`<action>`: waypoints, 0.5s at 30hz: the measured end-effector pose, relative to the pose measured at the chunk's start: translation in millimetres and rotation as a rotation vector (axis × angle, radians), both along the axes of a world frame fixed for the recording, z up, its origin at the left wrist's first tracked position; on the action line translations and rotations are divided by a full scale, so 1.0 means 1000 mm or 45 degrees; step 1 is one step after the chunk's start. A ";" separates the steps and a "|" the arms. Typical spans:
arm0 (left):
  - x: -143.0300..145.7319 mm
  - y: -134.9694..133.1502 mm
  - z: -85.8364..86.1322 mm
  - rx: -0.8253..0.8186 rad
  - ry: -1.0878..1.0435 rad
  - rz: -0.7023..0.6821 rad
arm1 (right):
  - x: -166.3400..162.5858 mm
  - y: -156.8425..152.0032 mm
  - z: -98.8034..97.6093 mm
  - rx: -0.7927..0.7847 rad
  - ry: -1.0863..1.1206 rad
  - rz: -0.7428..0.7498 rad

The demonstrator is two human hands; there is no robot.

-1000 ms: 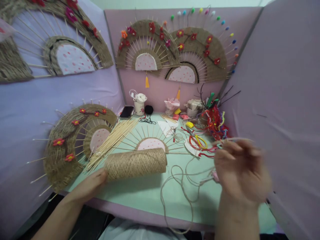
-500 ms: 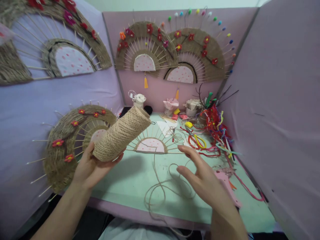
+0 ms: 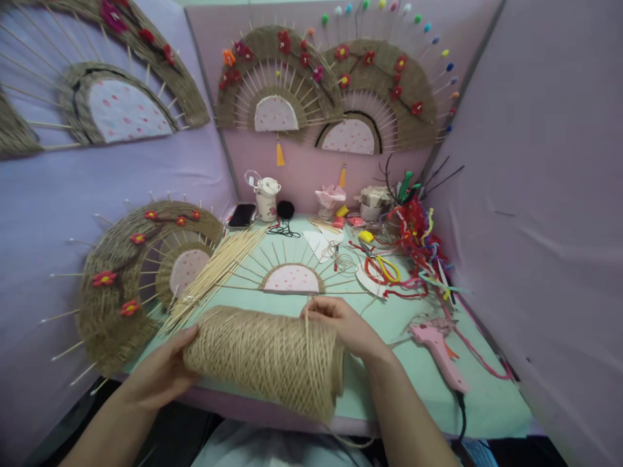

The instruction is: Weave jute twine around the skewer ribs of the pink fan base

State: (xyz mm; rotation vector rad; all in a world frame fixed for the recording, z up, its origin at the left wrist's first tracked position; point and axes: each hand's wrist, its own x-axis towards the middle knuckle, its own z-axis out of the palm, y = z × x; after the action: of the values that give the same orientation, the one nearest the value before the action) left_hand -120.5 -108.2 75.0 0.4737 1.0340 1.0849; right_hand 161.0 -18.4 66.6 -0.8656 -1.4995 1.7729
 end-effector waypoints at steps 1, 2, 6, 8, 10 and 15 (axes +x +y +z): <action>-0.003 -0.002 -0.002 -0.019 0.036 -0.039 | 0.003 0.001 0.002 0.018 -0.020 -0.013; -0.005 -0.004 -0.004 -0.038 0.066 -0.070 | 0.006 0.002 0.004 0.046 -0.026 -0.043; 0.001 -0.006 0.000 -0.099 0.098 -0.003 | 0.031 -0.010 0.019 0.080 0.108 -0.204; 0.008 -0.002 0.007 -0.074 0.061 0.203 | 0.050 -0.023 0.028 0.106 0.185 -0.271; 0.012 0.004 0.017 0.016 -0.005 0.449 | 0.069 -0.035 0.036 0.156 0.235 -0.369; -0.011 0.015 0.034 0.105 -0.139 0.662 | 0.105 -0.042 0.048 0.075 0.401 -0.772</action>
State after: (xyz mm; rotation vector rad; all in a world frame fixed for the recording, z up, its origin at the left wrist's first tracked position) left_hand -131.9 -93.2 109.2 0.2077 1.0440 1.6010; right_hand 266.1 -60.4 114.7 -0.8493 -0.9481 1.3293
